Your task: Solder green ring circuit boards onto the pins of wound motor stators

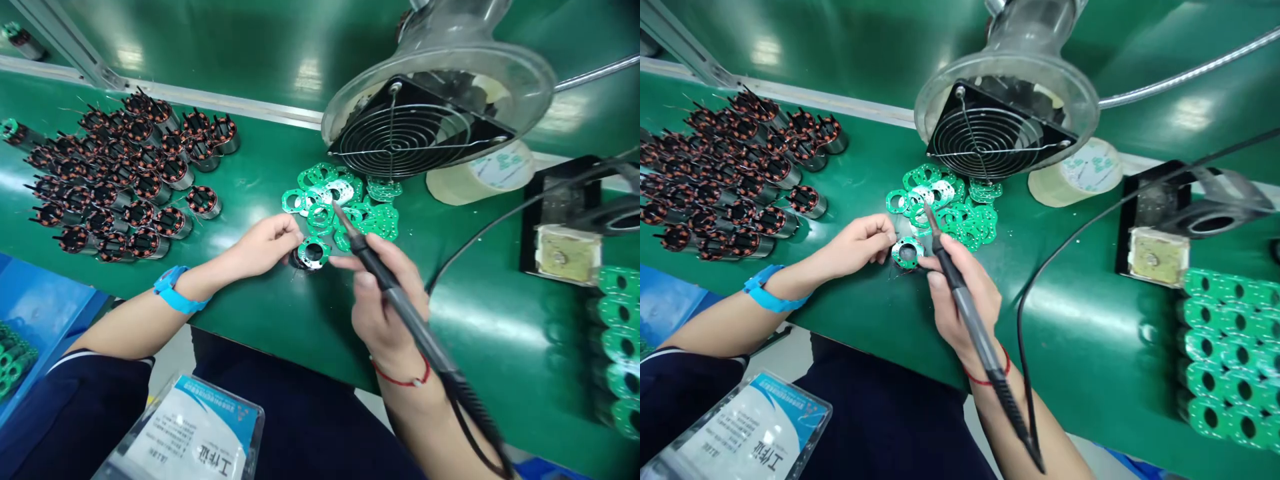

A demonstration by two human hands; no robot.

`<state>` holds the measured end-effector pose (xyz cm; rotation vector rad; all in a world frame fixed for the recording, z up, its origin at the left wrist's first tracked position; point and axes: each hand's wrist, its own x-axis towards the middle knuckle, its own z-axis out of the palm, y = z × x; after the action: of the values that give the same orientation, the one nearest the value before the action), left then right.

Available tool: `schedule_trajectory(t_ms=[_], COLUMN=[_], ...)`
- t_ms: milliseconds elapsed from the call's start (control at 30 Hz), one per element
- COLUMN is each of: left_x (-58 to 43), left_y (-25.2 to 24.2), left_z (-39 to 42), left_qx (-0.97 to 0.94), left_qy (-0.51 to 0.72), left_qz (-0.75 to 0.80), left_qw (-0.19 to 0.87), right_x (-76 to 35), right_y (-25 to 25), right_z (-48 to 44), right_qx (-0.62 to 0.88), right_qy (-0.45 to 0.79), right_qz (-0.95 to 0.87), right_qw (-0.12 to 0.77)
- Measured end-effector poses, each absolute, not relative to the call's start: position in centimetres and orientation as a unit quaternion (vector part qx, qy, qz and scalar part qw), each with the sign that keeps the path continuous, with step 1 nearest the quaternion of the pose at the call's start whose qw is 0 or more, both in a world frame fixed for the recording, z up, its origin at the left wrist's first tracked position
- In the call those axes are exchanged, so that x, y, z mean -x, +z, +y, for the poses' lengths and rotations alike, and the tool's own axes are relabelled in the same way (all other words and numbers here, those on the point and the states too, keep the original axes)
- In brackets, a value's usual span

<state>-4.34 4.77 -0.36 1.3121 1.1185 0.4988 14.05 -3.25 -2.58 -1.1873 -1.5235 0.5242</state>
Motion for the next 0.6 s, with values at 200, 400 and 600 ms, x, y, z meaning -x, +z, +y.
schedule_trajectory(t_ms=[200,400,600], left_x=[4.3,4.3,4.1], left_y=[-0.9,-1.0,-1.0], left_z=[5.2,5.3,5.1], left_qx=[-0.577,-0.572,-0.574], left_qy=[0.206,0.222,0.213], left_qz=[0.483,0.475,0.486], left_qw=[0.626,0.631,0.623], right_x=[-14.8,-14.7,-14.7], right_y=[-2.4,-2.2,-2.4], right_z=[-4.0,-4.5,-4.5], right_qx=[0.489,0.501,0.505], right_qy=[0.25,0.264,0.258], right_qz=[-0.557,-0.58,-0.581], right_qw=[0.623,0.585,0.583])
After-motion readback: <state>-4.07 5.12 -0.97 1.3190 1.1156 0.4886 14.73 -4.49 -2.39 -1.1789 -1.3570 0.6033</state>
